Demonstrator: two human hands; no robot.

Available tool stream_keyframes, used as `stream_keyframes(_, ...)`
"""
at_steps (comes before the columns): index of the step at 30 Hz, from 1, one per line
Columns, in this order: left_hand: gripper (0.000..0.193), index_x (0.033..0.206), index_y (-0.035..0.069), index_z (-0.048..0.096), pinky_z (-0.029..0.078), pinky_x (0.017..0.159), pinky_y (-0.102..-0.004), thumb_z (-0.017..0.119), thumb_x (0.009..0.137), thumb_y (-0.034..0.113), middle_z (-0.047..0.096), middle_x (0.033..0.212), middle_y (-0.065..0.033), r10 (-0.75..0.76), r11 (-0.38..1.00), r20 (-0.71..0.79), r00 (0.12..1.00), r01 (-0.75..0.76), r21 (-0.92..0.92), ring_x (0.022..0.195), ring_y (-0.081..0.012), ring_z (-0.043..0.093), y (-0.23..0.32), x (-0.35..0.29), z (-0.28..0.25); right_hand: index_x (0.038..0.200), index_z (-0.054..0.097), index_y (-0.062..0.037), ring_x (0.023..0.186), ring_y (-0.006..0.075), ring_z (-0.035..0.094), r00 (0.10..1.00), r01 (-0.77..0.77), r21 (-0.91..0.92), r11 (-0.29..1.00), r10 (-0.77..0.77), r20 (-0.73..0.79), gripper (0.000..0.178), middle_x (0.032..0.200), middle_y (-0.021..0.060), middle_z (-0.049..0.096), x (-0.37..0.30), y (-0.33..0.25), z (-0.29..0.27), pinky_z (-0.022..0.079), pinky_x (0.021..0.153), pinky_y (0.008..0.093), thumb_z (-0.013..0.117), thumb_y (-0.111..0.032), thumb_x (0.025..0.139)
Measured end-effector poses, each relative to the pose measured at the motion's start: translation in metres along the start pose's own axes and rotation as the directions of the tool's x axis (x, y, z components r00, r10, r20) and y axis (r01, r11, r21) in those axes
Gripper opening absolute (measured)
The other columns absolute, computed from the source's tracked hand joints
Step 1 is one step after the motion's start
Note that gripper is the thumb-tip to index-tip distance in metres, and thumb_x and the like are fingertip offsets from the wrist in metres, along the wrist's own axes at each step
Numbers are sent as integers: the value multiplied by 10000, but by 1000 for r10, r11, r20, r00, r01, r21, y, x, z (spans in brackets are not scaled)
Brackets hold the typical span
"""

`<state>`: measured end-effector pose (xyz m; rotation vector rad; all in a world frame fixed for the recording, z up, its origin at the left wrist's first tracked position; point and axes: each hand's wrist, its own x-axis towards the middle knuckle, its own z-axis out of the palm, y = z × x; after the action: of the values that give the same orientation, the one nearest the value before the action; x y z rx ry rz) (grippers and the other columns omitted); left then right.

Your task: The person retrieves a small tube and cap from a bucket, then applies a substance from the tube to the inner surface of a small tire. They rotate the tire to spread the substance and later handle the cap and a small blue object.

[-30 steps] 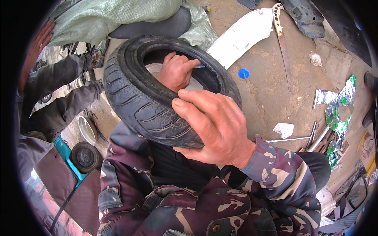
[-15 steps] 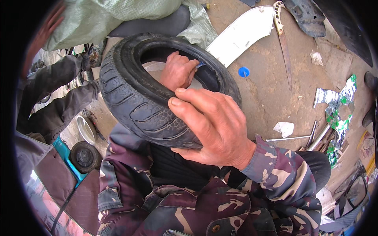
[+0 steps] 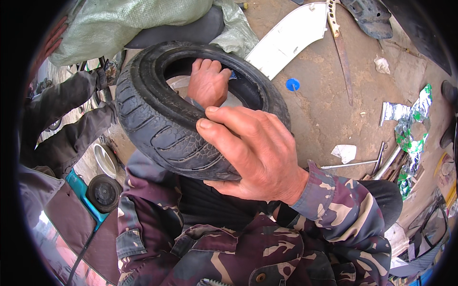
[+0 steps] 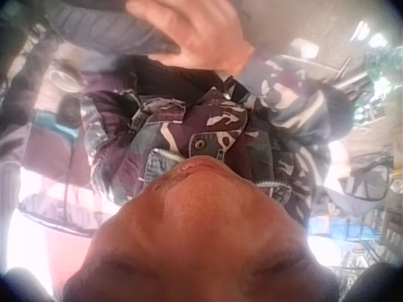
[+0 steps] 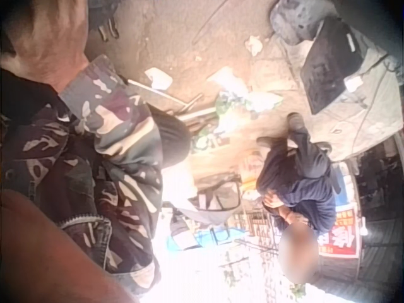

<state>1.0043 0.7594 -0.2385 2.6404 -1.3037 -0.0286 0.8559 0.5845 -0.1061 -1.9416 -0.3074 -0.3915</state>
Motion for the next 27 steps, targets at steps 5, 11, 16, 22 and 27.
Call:
stream_keyframes(5,249,1074,77,793,440,923,-486,756,832,31,618,903,-92,27,988,-66,997,-37,-152,968,-330,602,1,0,3,1511,566,-115,1137,321,661,1000,-6,7,1000,5,3,974,1403,109,601,1,-1,-1,541,910,450,931,-309,630)
stream_keyframes(11,182,1032,88,796,439,933,-492,751,856,87,623,889,-96,-24,1000,7,1000,24,10,970,-326,609,5,2,-1,1512,564,-116,1137,318,662,1000,-6,10,1000,6,2,989,1407,109,601,1,0,-1,541,911,448,935,-314,617)
stream_keyframes(16,119,975,92,780,431,966,-498,753,865,127,628,890,-96,-96,988,24,995,93,127,972,-325,611,8,4,-1,1516,560,-122,1136,316,661,1000,-12,-9,1000,12,8,1003,1406,110,603,2,1,-2,542,914,448,933,-323,607)
stream_keyframes(22,86,893,95,756,413,985,-541,744,864,175,624,874,-93,-33,999,-54,998,34,7,969,-319,604,6,4,2,1444,615,-115,1142,315,694,999,-33,-9,999,33,5,919,1388,107,642,6,-1,-5,565,899,442,953,-306,612)
stream_keyframes(27,103,934,90,771,407,988,-534,756,863,162,615,890,-83,-8,1000,42,999,8,23,984,-314,602,8,4,-2,1427,629,-107,1139,311,701,1000,-19,-9,1000,19,-16,888,1374,107,655,7,-2,-2,571,884,438,954,-305,624)
